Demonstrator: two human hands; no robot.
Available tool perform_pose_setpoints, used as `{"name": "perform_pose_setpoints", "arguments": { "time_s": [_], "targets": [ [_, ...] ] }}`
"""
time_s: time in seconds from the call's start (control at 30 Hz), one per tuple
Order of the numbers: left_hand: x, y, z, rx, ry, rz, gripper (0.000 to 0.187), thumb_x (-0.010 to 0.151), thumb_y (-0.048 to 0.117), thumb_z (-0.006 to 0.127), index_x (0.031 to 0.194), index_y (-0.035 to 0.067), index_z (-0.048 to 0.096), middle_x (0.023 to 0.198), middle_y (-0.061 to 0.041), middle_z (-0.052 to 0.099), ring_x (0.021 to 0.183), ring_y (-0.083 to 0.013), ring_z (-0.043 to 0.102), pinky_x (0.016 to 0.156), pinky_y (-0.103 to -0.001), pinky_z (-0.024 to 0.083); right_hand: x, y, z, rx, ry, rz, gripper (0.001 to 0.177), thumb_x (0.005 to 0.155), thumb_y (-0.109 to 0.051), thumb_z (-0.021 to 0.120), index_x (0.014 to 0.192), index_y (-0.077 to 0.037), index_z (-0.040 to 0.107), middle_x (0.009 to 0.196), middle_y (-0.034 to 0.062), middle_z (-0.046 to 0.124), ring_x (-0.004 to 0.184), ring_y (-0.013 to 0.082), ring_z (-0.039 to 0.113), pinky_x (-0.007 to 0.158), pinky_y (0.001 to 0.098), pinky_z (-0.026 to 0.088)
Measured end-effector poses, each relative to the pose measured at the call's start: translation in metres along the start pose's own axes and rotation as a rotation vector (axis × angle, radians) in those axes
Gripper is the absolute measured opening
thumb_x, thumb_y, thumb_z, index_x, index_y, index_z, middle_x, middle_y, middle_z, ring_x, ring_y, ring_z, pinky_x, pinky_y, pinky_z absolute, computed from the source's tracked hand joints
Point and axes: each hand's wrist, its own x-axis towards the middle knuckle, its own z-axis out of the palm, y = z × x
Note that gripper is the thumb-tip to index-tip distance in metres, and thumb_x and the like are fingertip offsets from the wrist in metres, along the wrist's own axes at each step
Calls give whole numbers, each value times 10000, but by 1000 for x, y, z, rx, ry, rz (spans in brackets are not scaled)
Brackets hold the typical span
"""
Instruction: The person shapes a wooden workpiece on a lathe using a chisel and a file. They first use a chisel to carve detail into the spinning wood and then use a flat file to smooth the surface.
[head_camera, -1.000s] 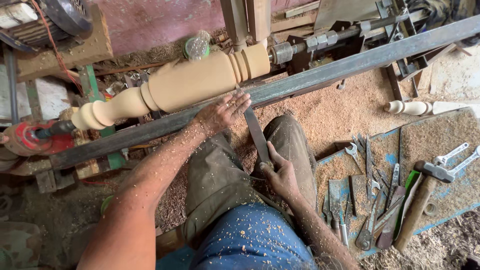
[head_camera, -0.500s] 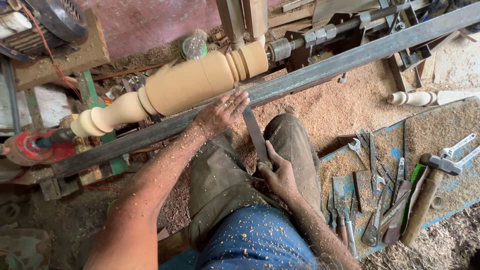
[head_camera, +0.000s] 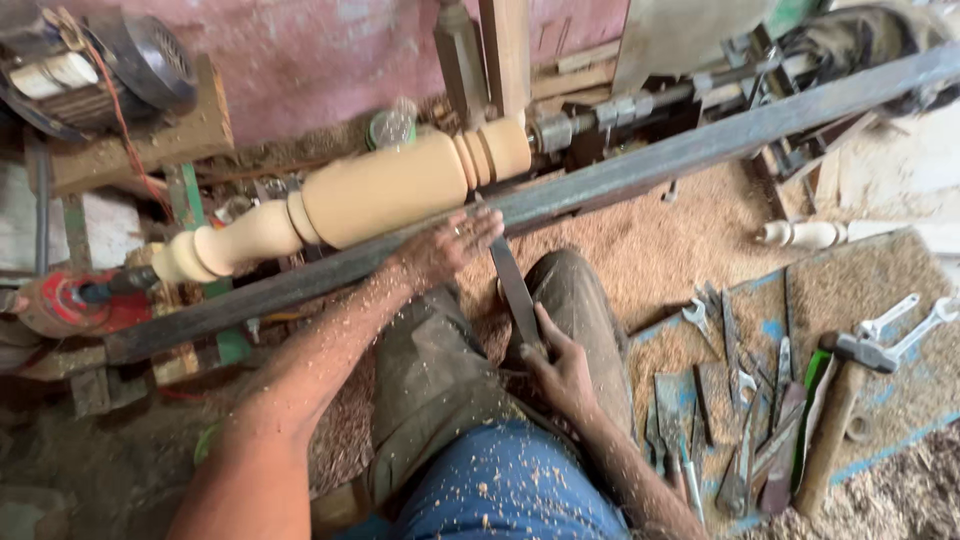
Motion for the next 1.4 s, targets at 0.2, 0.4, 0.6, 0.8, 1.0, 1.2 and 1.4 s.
{"name": "perform_pose_setpoints", "arguments": {
  "time_s": [0.2,0.4,0.6,0.8,1.0,1.2,1.4],
  "targets": [
    [-1,11,2,-61,-174,-118,692,945,26,596,1577,126,331,1632,-51,420,1492,-206,398,1255,-374,264,0,-5,-4,53,-15,167,729,908,-47,694,1574,-86,398,1096,111,768,828,93,625,741,261,552],
    [-4,15,3,37,-138,-122,666,983,36,627,1585,135,359,1629,-42,417,1484,-190,428,1298,-380,196,7,-16,-16,-32,-72,427,786,913,-86,694,1620,-200,369,924,200,756,550,158,524,492,310,439],
    [0,17,-10,-23,-123,-167,609,993,76,631,1562,132,422,1594,-53,477,1434,-197,484,1299,-405,148,15,10,-28,-52,-108,-480,738,965,-31,700,1613,-91,351,1341,319,560,1035,287,630,852,385,544],
    [3,16,-24,150,-132,-152,614,976,119,657,1548,199,448,1567,3,505,1421,-149,493,1313,-411,75,-1,-3,-7,59,-60,363,770,881,-102,695,1575,-181,370,1142,146,762,542,107,617,468,252,509],
    [2,20,-22,150,-151,-141,626,940,129,656,1528,201,455,1568,10,505,1424,-152,502,1293,-414,55,-10,0,14,135,7,325,764,916,-24,691,1597,-139,367,775,40,692,498,62,487,428,237,400],
    [1,17,-20,77,-116,-157,579,980,100,620,1536,159,474,1570,-17,508,1414,-174,503,1293,-407,143,-14,5,38,288,49,310,757,929,-6,653,1609,-115,338,753,-22,621,513,42,471,433,214,392],
    [3,15,-20,8,-119,-165,556,983,91,583,1528,124,478,1576,-44,505,1430,-182,495,1290,-400,164,-11,5,47,357,72,238,746,950,21,635,1617,-79,318,826,-35,633,593,32,486,489,205,426]
  ]
}}
